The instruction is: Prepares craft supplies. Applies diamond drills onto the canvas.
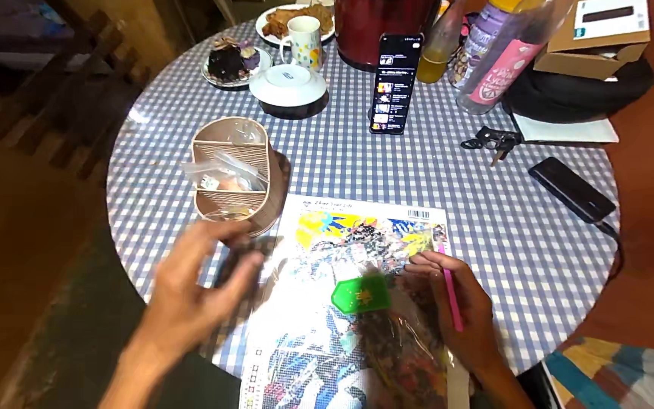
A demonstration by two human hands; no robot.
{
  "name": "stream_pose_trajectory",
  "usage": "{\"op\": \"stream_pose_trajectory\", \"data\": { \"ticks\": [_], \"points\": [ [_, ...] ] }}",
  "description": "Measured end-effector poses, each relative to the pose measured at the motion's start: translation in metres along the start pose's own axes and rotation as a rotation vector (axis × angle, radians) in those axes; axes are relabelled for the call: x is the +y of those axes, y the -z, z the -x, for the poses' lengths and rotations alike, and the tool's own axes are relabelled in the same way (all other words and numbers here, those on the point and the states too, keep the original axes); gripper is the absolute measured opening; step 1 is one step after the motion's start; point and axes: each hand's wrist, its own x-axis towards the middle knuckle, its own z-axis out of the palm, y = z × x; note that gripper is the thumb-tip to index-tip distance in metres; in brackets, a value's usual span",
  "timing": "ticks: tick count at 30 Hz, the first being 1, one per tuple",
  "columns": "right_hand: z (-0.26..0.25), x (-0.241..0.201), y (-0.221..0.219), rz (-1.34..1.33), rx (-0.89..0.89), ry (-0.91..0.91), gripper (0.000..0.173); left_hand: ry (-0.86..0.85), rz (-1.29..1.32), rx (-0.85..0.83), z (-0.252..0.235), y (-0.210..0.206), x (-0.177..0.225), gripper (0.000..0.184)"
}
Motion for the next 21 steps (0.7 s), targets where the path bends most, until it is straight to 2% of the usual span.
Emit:
{"op": "stream_pose_trajectory", "data": {
  "ticks": [3,6,13,21],
  "points": [
    [-0.007,-0.002,0.003,-0.098,-0.036,0.015,0.031,0.084,0.285,-0.150,0.029,-0.058,0.024,0.055],
    [-0.014,-0.003,0.002,-0.103,-0.007,0.029,0.031,0.124,0.291,-0.193,0.044,-0.091,0.035,0.066],
    [-0.020,-0.012,-0.012,-0.008,-0.035,0.071,0.027,0.102,0.089,-0.230,0.037,-0.092,0.047,0.064],
    [-0.020,-0.026,-0.046,0.061,-0.249,0.203,0.023,0.140,0.184,-0.219,0.034,-0.099,0.053,0.065]
  ]
}}
